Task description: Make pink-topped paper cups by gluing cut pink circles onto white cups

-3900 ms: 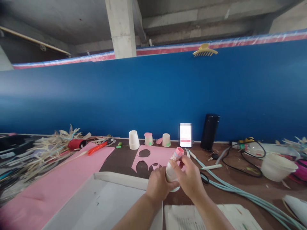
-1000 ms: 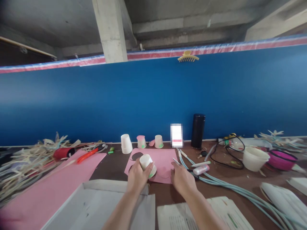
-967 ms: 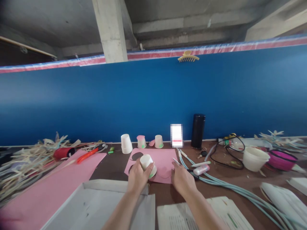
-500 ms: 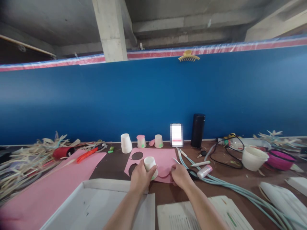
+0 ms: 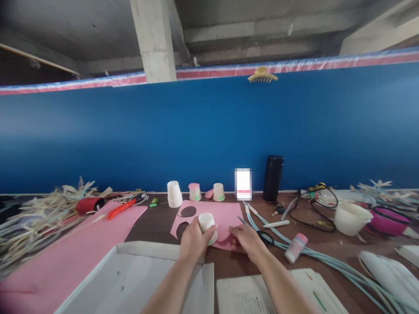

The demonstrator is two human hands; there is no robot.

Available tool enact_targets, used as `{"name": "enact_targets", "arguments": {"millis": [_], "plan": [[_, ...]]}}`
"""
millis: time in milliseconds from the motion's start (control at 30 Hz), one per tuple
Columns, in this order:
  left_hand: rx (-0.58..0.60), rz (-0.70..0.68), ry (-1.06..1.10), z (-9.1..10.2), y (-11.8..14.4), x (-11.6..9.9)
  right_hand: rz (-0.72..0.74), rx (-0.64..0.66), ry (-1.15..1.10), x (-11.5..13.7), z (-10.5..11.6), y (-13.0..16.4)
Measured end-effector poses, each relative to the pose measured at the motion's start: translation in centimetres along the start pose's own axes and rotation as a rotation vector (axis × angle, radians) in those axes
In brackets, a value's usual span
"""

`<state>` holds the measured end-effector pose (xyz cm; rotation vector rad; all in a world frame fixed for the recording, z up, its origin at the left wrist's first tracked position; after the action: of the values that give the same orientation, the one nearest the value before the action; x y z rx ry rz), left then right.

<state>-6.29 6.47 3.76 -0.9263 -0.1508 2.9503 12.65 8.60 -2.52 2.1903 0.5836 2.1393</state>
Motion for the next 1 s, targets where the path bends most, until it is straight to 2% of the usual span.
{"name": "enact_targets", "arguments": {"millis": [133,233,333,433,500,567,700,833,1000], "plan": [[-0.003,-0.004,0.011,0.1,0.0,-0.1,-0.033,-0.028,-0.005,-0.2,-0.2,0.1],[-0.014,-0.012,0.059,0.6,0.1,-0.3,-0.014,-0.067,-0.033,0.5,0.7,0.3],[-0.019,0.007,0.096,1.0,0.4,-0.4,0.073,-0.101,-0.097,2.1,2.3,1.2],[0.022,0.011,0.121,0.5,0.6,-0.9,0.193,-0.072,-0.189,4.3,3.1,2.4],[0.073,-0.022,0.123,-0.3,0.8,-1.6,0.250,-0.008,-0.248,5.3,2.7,3.2],[0.124,-0.072,0.101,-1.3,0.9,-2.5,0.288,0.110,-0.350,5.9,1.3,3.6],[0.162,-0.121,0.056,-2.5,1.0,-3.4,0.263,0.272,-0.511,5.4,-1.4,3.4],[0.172,-0.141,0.086,-2.5,0.9,-3.3,0.173,0.289,-0.509,4.0,-2.5,2.7],[0.184,-0.157,0.137,-2.1,1.1,-2.8,0.167,0.244,-0.468,3.7,-2.3,2.6]]}}
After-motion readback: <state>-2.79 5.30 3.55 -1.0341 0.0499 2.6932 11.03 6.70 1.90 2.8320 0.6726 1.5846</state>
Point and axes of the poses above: each hand's wrist, its own y-axis away from the middle knuckle, its own z-axis out of the back of the hand, x = y × z, the point moved 9 cm from there along -y, towards the middle knuckle, and after that the axes turned 15 degrees about x, right-handed, at the moved point
